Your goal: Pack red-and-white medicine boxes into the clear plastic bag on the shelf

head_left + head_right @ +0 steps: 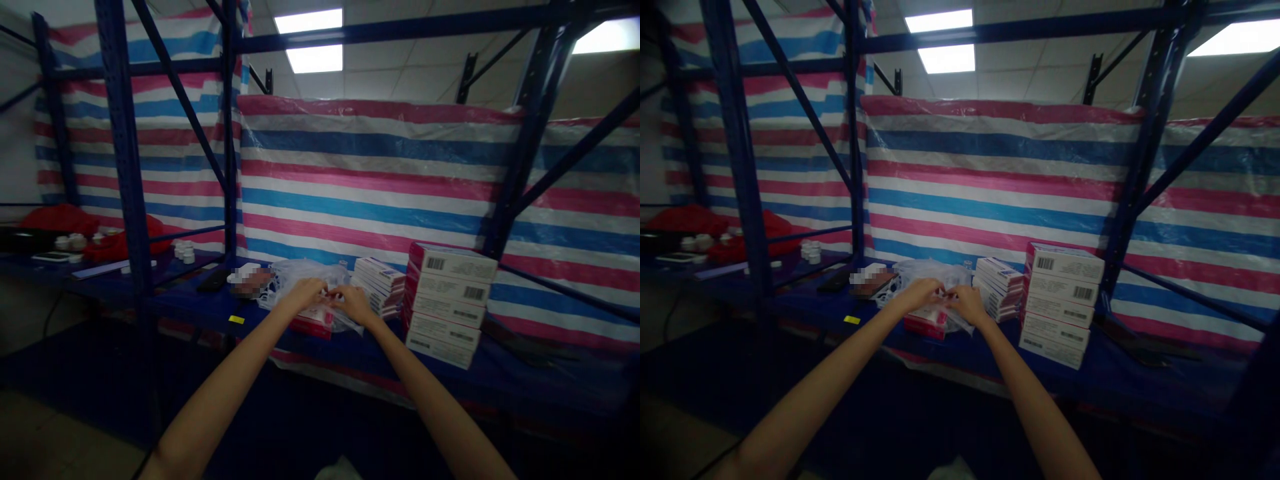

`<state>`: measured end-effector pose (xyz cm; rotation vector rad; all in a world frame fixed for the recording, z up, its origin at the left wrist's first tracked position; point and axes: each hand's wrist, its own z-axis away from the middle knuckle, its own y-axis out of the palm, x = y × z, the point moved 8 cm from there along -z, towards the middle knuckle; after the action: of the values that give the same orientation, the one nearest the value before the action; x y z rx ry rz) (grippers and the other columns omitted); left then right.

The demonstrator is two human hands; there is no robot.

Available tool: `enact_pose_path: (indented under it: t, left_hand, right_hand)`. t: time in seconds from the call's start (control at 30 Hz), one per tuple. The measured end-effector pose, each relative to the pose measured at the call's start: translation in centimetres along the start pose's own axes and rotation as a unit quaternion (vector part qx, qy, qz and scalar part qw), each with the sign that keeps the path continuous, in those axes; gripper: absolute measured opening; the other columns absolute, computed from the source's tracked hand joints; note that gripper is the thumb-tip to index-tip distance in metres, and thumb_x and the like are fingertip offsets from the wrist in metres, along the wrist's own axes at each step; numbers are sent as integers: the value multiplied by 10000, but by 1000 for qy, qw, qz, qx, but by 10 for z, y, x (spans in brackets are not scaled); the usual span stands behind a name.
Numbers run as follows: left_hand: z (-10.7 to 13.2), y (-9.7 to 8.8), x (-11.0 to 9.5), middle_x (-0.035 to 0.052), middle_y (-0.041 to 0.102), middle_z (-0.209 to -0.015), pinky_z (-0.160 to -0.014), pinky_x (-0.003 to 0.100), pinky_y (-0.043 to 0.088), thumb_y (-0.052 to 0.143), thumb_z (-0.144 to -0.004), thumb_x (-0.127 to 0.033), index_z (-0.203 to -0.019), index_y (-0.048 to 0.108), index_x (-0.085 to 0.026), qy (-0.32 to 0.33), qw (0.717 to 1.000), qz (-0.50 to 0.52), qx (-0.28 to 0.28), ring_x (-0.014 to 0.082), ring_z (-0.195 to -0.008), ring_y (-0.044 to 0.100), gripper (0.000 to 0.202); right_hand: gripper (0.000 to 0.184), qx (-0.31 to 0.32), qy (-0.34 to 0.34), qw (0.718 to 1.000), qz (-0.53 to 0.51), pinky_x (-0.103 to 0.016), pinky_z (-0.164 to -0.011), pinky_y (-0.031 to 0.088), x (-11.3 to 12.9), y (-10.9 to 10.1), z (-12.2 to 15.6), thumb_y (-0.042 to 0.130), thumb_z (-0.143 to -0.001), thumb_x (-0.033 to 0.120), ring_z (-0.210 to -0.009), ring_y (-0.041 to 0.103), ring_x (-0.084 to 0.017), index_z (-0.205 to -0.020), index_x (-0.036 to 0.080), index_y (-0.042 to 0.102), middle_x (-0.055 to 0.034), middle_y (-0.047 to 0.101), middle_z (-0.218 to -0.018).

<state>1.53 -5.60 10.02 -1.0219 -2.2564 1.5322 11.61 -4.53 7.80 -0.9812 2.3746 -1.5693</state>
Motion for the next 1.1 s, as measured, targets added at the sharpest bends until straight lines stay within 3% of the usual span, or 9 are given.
enact_pose_path:
  t: [0.2, 0.33, 0.43, 0.63, 0.73, 0.83, 0.9, 1.0, 1.1]
  left_hand:
    - [35, -9, 37, 59, 590, -920, -837, 304, 379, 445, -775, -75, -894, 607, -180, -57, 997, -37, -38, 192, -931, 528, 226]
    - [36, -16, 28, 66, 590, -979, -859, 330, 349, 462, -826, -217, -934, 592, -182, -57, 994, -67, -66, 207, -982, 509, 173]
    - [30, -13, 16, 66, 621, -936, -868, 359, 318, 496, -816, -245, -893, 608, -189, -41, 992, -99, -61, 223, -969, 516, 146]
    - [59, -38, 54, 70, 633, -909, -890, 393, 290, 526, -792, -221, -792, 609, -193, -127, 978, -97, -134, 239, -980, 497, 88]
    - [70, -53, 70, 63, 597, -1036, -891, 382, 324, 428, -853, -336, -954, 565, -207, -183, 964, -41, -189, 227, -1038, 474, 214]
    - [54, -58, 51, 98, 521, -1189, -910, 342, 334, 390, -867, -379, -1187, 426, -169, -142, 964, -9, -226, 209, -1109, 448, 385]
    - [37, -49, 31, 84, 547, -1163, -881, 311, 354, 469, -837, -343, -1241, 385, -175, -85, 979, -18, -183, 203, -1071, 488, 445]
    - [28, -35, 25, 38, 640, -958, -807, 302, 376, 492, -818, -216, -1092, 541, -219, -77, 992, -52, -90, 202, -920, 559, 278]
    - [44, -42, 33, 75, 638, -939, -832, 341, 350, 431, -836, -171, -939, 613, -199, -106, 985, -96, -98, 235, -961, 526, 211]
  right_hand:
    - [214, -45, 35, 997, 48, -404, -884, 270, -11, -11, 13, 463, -846, 245, -985, 534, -231, -918, 230, 663, -51, 653, -976]
    - [275, -59, 3, 998, 21, -410, -902, 266, 3, -12, 11, 443, -857, 378, -1058, 490, -231, -1059, 280, 603, -32, 608, -1092]
    - [209, -40, -25, 999, 25, -421, -914, 260, 15, -9, 6, 518, -811, 356, -968, 536, -233, -923, 252, 661, -43, 653, -947]
    - [273, -182, 133, 959, -174, -355, -750, 417, -46, -25, 16, 504, -746, 418, -760, 586, -217, -783, 191, 651, -65, 661, -795]
    - [392, -218, 153, 941, -207, -356, -727, 443, -59, -24, 18, 399, -765, 473, -795, 581, -219, -901, 165, 599, -86, 641, -872]
    - [425, -226, 119, 934, -251, -339, -814, 429, -44, -20, 11, 451, -728, 489, -916, 560, -206, -993, 168, 539, -78, 612, -994]
    - [414, -224, 84, 926, -292, -339, -864, 404, -32, -19, 6, 511, -695, 479, -941, 549, -206, -967, 169, 541, -71, 611, -992]
    - [378, -234, 74, 910, -333, -364, -864, 400, -33, -21, 8, 542, -674, 463, -906, 556, -218, -901, 161, 558, -81, 618, -942]
    - [393, -248, 100, 898, -350, -373, -813, 427, -52, -24, 20, 519, -678, 470, -851, 575, -220, -911, 155, 541, -100, 618, -938]
